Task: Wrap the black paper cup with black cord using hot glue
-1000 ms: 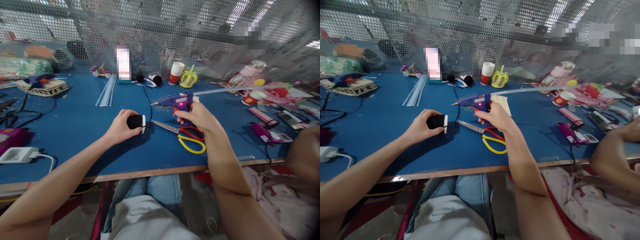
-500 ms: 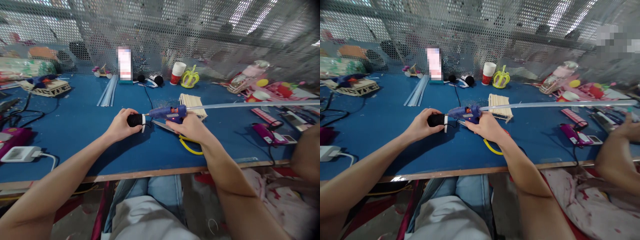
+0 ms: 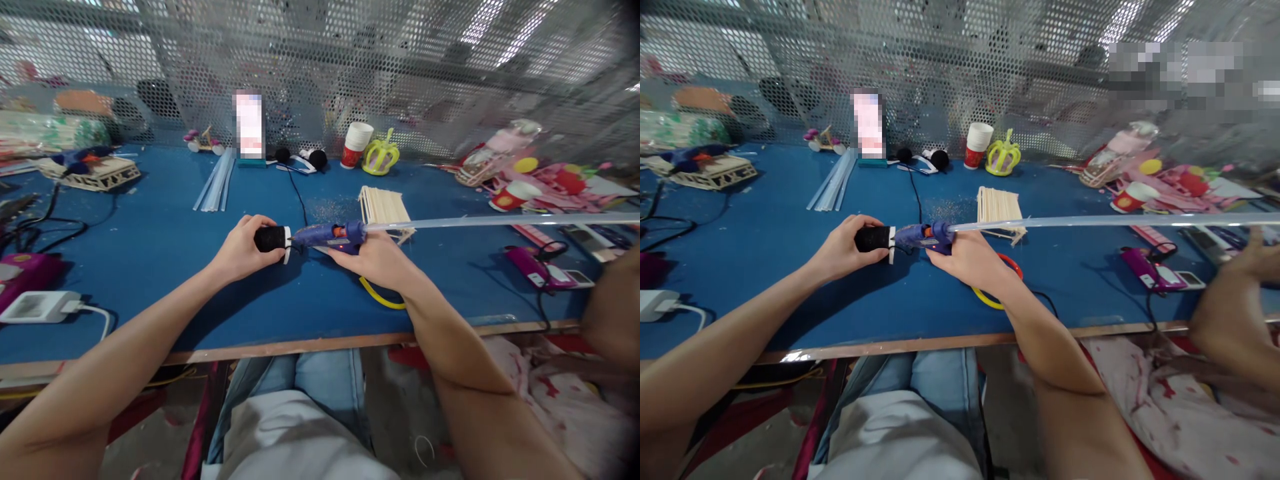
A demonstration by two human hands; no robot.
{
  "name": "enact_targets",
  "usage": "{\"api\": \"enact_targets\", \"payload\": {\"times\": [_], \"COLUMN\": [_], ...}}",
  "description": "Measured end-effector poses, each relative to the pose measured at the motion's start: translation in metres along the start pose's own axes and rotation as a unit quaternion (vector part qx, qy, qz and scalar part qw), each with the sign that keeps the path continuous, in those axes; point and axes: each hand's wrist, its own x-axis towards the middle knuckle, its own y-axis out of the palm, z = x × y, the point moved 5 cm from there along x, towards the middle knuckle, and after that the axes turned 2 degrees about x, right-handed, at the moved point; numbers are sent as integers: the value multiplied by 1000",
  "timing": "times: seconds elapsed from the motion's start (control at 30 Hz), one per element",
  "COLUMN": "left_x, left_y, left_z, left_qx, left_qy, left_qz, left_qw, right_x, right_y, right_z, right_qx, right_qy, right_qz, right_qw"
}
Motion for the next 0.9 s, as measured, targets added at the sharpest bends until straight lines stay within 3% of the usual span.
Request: {"api": "enact_targets", "payload": {"times": [0.23,0.43,0.67,0.9], "left_x": [0,-1,-1,-1], "left_y": [-1,0,1,0], "left_z": [-2,-2,-1,-2], "left_qx": [-1,7,7,7], "left_qy": [1,-1,-2,2], "left_qz": [-3,-3,-4,-9], "left_qw": [1000,1000,1000,1000], "right_x": [-1,-1,-2,-3], "right_y": [5,5,6,6], "right_z": [-3,-3,2,2], "right_qx": [-59,-61,-70,-74], "right_qy": [-25,0,-36,-11], "right_qz": [5,11,27,42], "right_qw": [998,998,997,996]}}
